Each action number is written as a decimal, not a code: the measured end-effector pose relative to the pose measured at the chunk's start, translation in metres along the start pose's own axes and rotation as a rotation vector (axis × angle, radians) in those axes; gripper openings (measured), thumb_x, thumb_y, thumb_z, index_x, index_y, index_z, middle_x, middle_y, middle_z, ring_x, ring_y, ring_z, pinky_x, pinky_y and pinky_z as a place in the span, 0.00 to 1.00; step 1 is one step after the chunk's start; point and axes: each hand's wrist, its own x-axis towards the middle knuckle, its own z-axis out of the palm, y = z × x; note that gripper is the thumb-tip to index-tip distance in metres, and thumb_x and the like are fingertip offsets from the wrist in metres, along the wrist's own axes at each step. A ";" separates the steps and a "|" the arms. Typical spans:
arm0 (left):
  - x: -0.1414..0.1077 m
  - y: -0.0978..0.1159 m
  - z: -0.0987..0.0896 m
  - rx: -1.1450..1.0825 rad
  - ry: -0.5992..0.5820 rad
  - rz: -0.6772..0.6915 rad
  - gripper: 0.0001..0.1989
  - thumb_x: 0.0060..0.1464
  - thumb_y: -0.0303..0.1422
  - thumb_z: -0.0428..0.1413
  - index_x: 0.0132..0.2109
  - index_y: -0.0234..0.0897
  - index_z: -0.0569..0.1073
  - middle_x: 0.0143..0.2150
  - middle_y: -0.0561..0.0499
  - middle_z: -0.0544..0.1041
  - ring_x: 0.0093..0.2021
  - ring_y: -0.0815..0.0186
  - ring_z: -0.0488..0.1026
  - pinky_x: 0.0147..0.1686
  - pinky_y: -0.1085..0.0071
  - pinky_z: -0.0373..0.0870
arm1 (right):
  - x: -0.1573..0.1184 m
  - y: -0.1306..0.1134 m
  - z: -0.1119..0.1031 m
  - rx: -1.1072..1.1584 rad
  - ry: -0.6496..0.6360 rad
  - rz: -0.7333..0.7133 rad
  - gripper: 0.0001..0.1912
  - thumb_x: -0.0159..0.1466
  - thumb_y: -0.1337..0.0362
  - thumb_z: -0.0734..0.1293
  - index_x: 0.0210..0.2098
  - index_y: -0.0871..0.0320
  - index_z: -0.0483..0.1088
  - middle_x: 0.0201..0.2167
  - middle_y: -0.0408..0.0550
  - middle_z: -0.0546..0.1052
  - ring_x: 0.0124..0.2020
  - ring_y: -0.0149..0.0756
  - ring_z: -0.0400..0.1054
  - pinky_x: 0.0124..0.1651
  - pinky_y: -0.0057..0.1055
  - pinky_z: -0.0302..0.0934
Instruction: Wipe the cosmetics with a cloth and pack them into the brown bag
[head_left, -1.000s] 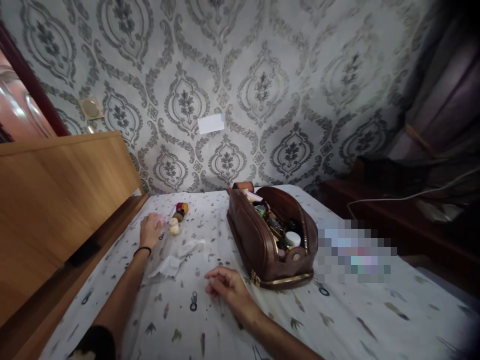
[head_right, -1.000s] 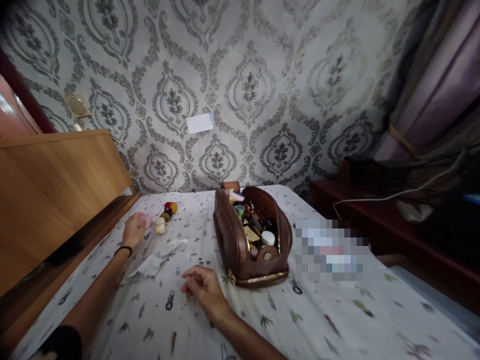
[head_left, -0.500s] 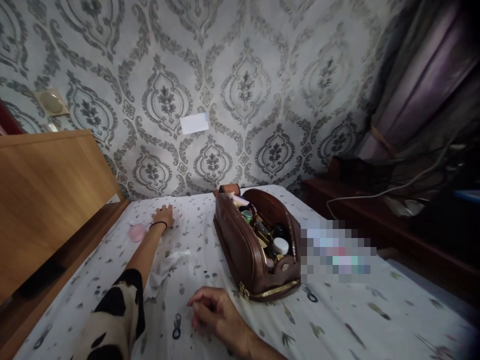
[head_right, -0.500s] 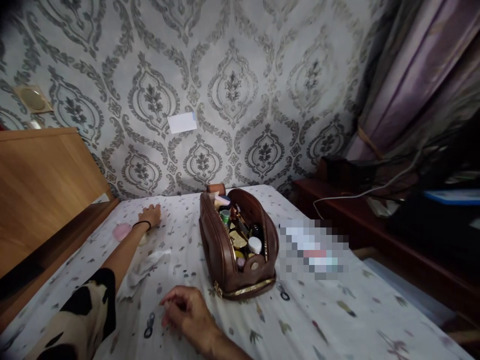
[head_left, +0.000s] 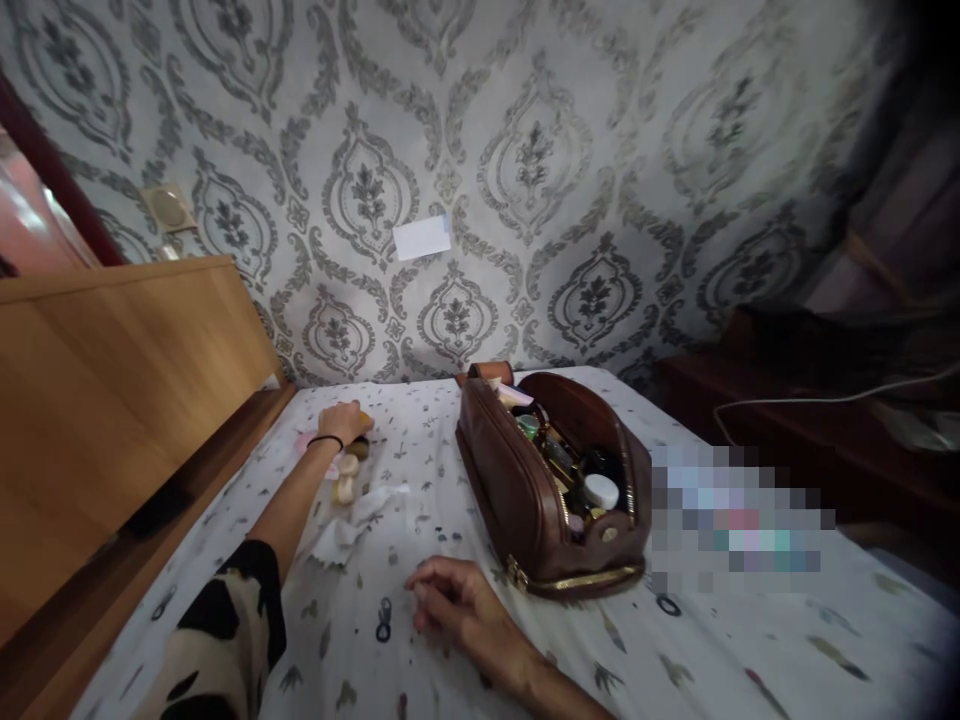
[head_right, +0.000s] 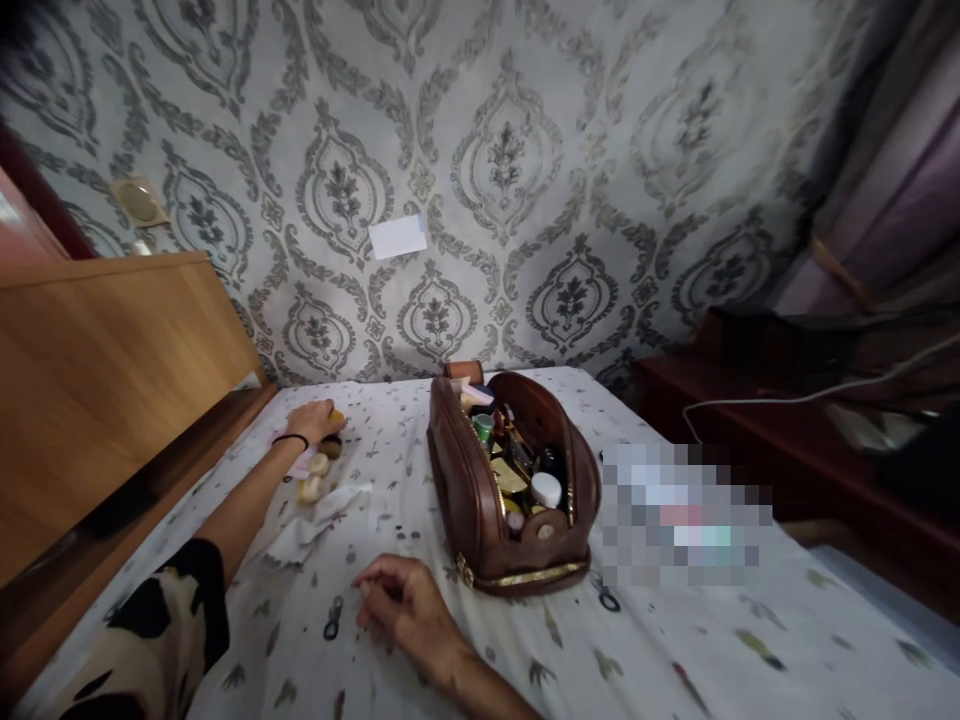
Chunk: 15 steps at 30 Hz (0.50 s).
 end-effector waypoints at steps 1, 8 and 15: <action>-0.009 0.001 -0.002 -0.016 0.040 -0.014 0.22 0.58 0.47 0.50 0.50 0.35 0.74 0.48 0.36 0.79 0.50 0.48 0.75 0.44 0.61 0.68 | 0.000 -0.001 -0.001 -0.005 -0.004 -0.005 0.27 0.56 0.39 0.67 0.33 0.59 0.72 0.20 0.43 0.72 0.22 0.28 0.60 0.28 0.27 0.54; -0.088 0.027 -0.013 -0.177 0.174 0.024 0.21 0.61 0.49 0.46 0.48 0.41 0.73 0.38 0.46 0.81 0.42 0.58 0.77 0.36 0.69 0.63 | 0.002 0.003 -0.003 0.046 0.083 -0.056 0.28 0.56 0.46 0.71 0.48 0.57 0.69 0.32 0.47 0.74 0.32 0.35 0.68 0.30 0.29 0.63; -0.189 0.074 -0.012 -0.492 0.082 0.405 0.15 0.58 0.47 0.52 0.38 0.40 0.72 0.28 0.53 0.76 0.31 0.63 0.73 0.30 0.71 0.58 | 0.005 0.007 -0.002 -0.039 0.250 -0.219 0.38 0.53 0.62 0.71 0.61 0.55 0.57 0.55 0.55 0.69 0.51 0.43 0.70 0.51 0.40 0.67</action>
